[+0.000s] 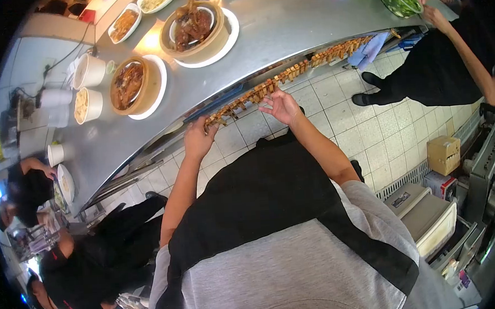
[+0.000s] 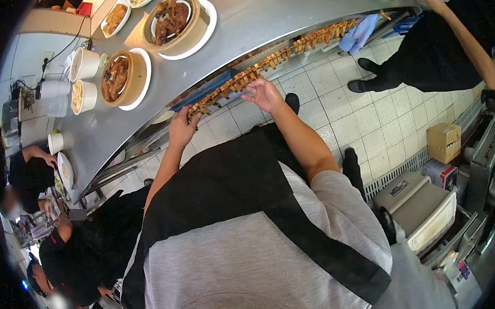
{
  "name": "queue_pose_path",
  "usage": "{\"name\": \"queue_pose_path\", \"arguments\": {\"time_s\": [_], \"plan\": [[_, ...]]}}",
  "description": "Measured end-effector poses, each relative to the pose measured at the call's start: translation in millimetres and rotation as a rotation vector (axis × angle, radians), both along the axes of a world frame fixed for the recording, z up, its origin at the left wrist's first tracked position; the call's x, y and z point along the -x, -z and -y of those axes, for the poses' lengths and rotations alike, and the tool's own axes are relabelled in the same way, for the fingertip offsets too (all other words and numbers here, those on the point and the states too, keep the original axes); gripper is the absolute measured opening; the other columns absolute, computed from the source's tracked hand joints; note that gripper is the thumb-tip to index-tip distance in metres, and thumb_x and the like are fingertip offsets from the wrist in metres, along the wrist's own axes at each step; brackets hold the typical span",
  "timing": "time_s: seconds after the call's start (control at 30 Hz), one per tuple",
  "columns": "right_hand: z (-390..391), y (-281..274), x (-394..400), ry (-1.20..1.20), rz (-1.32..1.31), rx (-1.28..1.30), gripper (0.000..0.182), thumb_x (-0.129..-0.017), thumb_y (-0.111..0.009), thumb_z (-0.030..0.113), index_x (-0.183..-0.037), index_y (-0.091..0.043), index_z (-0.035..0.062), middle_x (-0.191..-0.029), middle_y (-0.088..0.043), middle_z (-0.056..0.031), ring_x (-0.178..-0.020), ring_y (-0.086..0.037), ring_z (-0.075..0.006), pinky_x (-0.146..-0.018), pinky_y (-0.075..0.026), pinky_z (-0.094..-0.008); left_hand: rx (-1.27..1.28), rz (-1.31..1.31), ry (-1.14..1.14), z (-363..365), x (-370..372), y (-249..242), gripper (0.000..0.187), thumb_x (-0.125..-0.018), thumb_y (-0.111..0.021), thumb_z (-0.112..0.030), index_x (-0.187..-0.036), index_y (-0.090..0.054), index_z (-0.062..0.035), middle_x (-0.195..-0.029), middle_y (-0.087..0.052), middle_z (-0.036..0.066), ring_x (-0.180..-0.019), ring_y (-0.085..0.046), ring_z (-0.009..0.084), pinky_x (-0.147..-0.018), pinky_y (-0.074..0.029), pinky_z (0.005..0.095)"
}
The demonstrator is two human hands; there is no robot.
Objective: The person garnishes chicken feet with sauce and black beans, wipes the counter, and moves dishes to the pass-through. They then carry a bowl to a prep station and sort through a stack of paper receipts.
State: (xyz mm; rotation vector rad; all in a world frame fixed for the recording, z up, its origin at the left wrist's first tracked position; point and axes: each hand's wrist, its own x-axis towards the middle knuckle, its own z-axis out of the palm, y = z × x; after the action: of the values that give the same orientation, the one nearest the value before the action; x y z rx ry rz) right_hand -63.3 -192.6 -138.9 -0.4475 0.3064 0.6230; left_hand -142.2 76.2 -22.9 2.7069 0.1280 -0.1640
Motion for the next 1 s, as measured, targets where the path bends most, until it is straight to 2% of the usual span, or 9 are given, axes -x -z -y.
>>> {"name": "queue_pose_path", "arguments": {"time_s": [0.17, 0.3, 0.4, 0.6, 0.9, 1.0], "plan": [[-1, -12, 18, -0.082, -0.028, 0.097, 0.025, -0.083, -0.060, 0.020, -0.107, -0.053, 0.0151, -0.101, -0.059, -0.0026, -0.093, -0.053, -0.0177, -0.080, -0.042, -0.0363, -0.008, -0.028, -0.005, 3, 1, -6, 0.041, -0.077, -0.067, -0.035, -0.107, -0.059, -0.0074, -0.090, -0.065, 0.018, -0.086, -0.059, 0.0364, -0.080, -0.045, 0.0451], [-4, -22, 27, -0.131, 0.005, 0.148, 0.028, -0.084, -0.063, 0.026, -0.108, -0.054, 0.0154, -0.096, -0.061, -0.0005, -0.087, -0.054, -0.0139, -0.075, -0.041, -0.0318, 0.003, -0.012, 0.007, 3, 2, -7, 0.042, -0.077, -0.067, -0.034, -0.107, -0.059, -0.0066, -0.090, -0.064, 0.018, -0.086, -0.059, 0.0360, -0.081, -0.045, 0.0442], [-8, -21, 30, -0.183, 0.029, 0.145, 0.030, -0.082, -0.066, 0.024, -0.108, -0.053, 0.0160, -0.095, -0.060, 0.0010, -0.083, -0.056, -0.0125, -0.071, -0.044, -0.0318, 0.010, -0.029, 0.011, 3, 3, -8, 0.041, -0.077, -0.067, -0.032, -0.107, -0.059, -0.0062, -0.092, -0.064, 0.017, -0.088, -0.058, 0.0367, -0.082, -0.045, 0.0441], [-9, -40, 41, -0.120, -0.059, 0.146, 0.025, -0.083, -0.065, 0.022, -0.104, -0.055, 0.0142, -0.094, -0.061, -0.0017, -0.082, -0.056, -0.0140, -0.073, -0.045, -0.0332, 0.037, -0.001, 0.035, 0, 4, -7, 0.038, -0.077, -0.067, -0.029, -0.106, -0.059, -0.0061, -0.097, -0.064, 0.015, -0.091, -0.058, 0.0367, -0.084, -0.044, 0.0439], [-14, -34, 46, -0.105, -0.048, 0.108, 0.024, -0.084, -0.065, 0.015, -0.103, -0.052, 0.0125, -0.092, -0.059, -0.0022, -0.080, -0.056, -0.0147, -0.074, -0.046, -0.0351, 0.039, 0.024, 0.048, -2, 6, -4, 0.037, -0.076, -0.067, -0.029, -0.105, -0.059, -0.0069, -0.098, -0.064, 0.014, -0.091, -0.058, 0.0357, -0.082, -0.045, 0.0433], [-17, -32, 43, -0.112, -0.061, 0.107, 0.033, -0.083, -0.065, 0.012, -0.110, -0.048, 0.0130, -0.091, -0.059, -0.0021, -0.077, -0.056, -0.0142, -0.072, -0.047, -0.0345, 0.040, 0.041, 0.064, -6, 5, 1, 0.039, -0.076, -0.067, -0.029, -0.107, -0.058, -0.0072, -0.095, -0.064, 0.014, -0.089, -0.058, 0.0347, -0.080, -0.046, 0.0431]]}}
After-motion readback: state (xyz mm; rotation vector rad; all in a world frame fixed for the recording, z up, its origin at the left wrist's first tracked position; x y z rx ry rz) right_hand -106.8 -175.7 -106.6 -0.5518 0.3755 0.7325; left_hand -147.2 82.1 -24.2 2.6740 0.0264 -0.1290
